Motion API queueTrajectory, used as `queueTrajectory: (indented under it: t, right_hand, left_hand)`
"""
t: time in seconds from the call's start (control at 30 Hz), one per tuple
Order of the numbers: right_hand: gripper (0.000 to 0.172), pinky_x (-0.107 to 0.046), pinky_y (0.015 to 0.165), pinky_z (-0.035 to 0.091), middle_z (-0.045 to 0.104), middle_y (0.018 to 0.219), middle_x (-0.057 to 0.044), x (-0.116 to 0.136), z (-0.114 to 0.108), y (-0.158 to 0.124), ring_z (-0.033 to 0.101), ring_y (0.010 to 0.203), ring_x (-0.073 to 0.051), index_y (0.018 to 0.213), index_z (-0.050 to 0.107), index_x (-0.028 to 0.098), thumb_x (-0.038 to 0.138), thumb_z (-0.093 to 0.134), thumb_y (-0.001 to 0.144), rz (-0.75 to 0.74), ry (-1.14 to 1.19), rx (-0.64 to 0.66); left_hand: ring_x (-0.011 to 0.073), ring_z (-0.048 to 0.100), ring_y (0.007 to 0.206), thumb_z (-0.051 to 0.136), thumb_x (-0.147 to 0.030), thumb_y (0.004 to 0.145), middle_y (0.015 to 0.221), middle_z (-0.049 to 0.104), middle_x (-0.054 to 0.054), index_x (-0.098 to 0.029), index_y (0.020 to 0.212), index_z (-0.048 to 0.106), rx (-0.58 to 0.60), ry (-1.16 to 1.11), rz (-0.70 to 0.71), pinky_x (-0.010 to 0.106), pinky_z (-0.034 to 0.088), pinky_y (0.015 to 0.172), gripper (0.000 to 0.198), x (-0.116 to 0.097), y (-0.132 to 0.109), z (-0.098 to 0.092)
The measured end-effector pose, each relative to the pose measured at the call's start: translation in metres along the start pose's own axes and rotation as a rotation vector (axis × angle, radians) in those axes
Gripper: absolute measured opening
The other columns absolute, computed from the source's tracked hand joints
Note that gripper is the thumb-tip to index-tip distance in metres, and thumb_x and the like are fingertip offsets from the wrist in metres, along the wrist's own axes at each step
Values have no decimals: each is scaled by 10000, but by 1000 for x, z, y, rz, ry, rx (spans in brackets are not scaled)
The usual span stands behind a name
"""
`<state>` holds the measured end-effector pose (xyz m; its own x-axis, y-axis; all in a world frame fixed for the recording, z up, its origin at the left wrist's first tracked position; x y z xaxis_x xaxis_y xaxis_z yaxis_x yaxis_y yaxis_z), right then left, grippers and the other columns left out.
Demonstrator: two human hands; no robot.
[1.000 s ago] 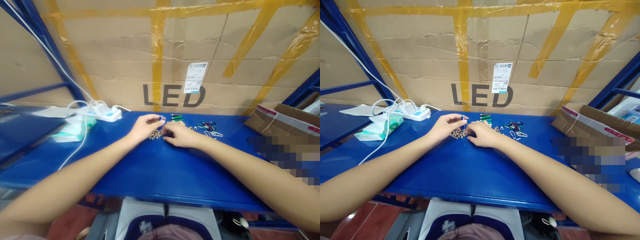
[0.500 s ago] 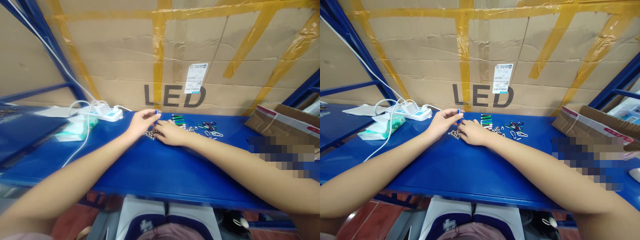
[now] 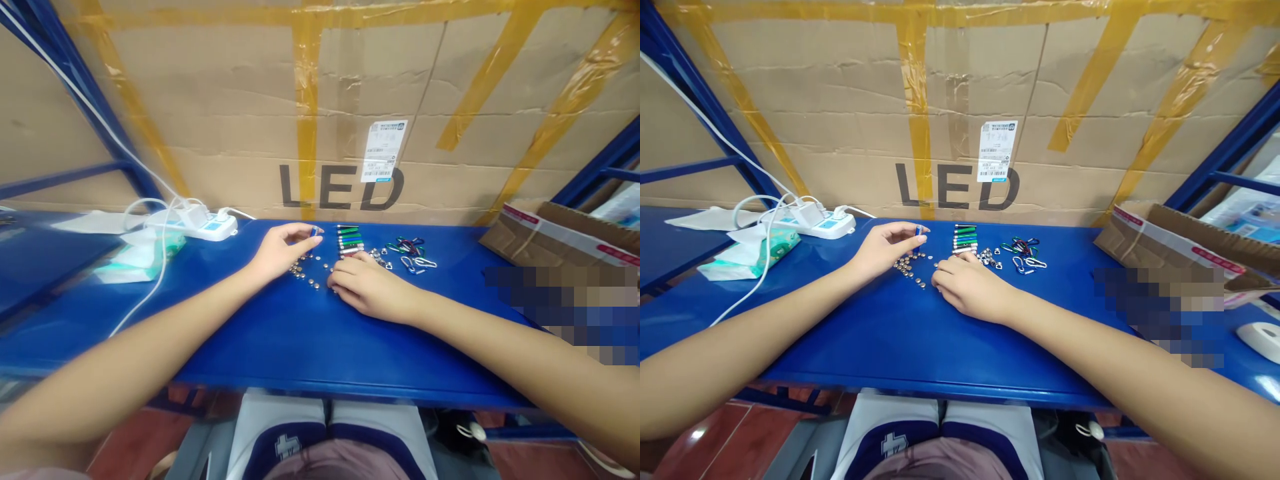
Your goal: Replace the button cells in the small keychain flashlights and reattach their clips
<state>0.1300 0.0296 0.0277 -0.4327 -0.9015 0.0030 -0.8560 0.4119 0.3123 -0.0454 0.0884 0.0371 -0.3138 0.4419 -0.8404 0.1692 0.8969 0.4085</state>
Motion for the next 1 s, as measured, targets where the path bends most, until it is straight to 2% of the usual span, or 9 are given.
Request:
queueTrajectory:
  t: [0.17, 0.23, 0.37, 0.5, 0.6, 0.83, 1.0]
  right_hand:
    - [131, -388, 913, 369, 687, 1007, -80, -10, -15, -17, 602, 973, -219, 1024, 659, 194, 247, 555, 964, 52, 134, -64]
    - [142, -382, 910, 395, 687, 1046, -79, -17, -19, -20, 613, 995, -222, 1041, 655, 202, 282, 612, 931, 68, 219, -67]
    - [118, -371, 900, 443, 694, 1025, -73, -26, -21, -24, 629, 964, -217, 985, 659, 199, 264, 658, 887, 69, 323, -26]
    - [139, -368, 897, 462, 698, 1031, -70, -26, -20, -26, 632, 950, -210, 1021, 662, 198, 210, 638, 885, 75, 311, 1]
    - [169, -366, 884, 475, 700, 1020, -72, -25, -22, -27, 632, 928, -211, 1047, 657, 191, 181, 623, 882, 96, 293, 15]
    - [124, -321, 813, 502, 706, 973, -69, -31, -16, -26, 644, 859, -185, 985, 660, 180, 148, 558, 920, 142, 398, 71]
    - [105, -269, 689, 498, 700, 878, -40, -34, -9, -27, 611, 722, -146, 970, 647, 172, 148, 588, 887, 230, 485, 71]
  left_hand:
    - [220, 691, 959, 760, -461, 789, 1098, 760, 99, -171, 1065, 769, 107, 10, 23, 356, 543, 878, 401, -4, -8, 14]
    - [223, 691, 972, 763, -448, 789, 1088, 761, 95, -170, 1057, 770, 132, 28, 22, 352, 543, 883, 387, -5, -11, 19]
    - [212, 696, 937, 755, -441, 800, 1052, 758, 86, -171, 1065, 769, 189, 53, 32, 319, 563, 827, 379, -7, -16, 27]
    - [183, 701, 843, 734, -419, 827, 1059, 750, 81, -191, 1101, 764, 254, 71, 75, 277, 586, 711, 358, -9, -20, 33]
    - [172, 701, 790, 731, -396, 831, 1056, 740, 89, -177, 1101, 759, 267, 61, 81, 256, 596, 631, 349, -9, -22, 35]
    - [155, 691, 731, 727, -382, 835, 1039, 712, 84, -172, 1103, 753, 277, 15, 68, 251, 616, 570, 342, -11, -24, 38]
    - [183, 699, 844, 732, -373, 832, 1051, 720, 89, -176, 1081, 758, 277, 39, 102, 255, 616, 639, 318, -11, -24, 38]
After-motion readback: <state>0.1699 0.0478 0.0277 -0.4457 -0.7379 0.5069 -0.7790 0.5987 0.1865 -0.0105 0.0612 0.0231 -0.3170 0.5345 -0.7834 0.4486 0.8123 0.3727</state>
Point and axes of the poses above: each hand's wrist, its own y-axis towards the middle knuckle, its own z-axis out of the palm, x = y × z, the point moved 5 cm from there along y, towards the middle knuckle
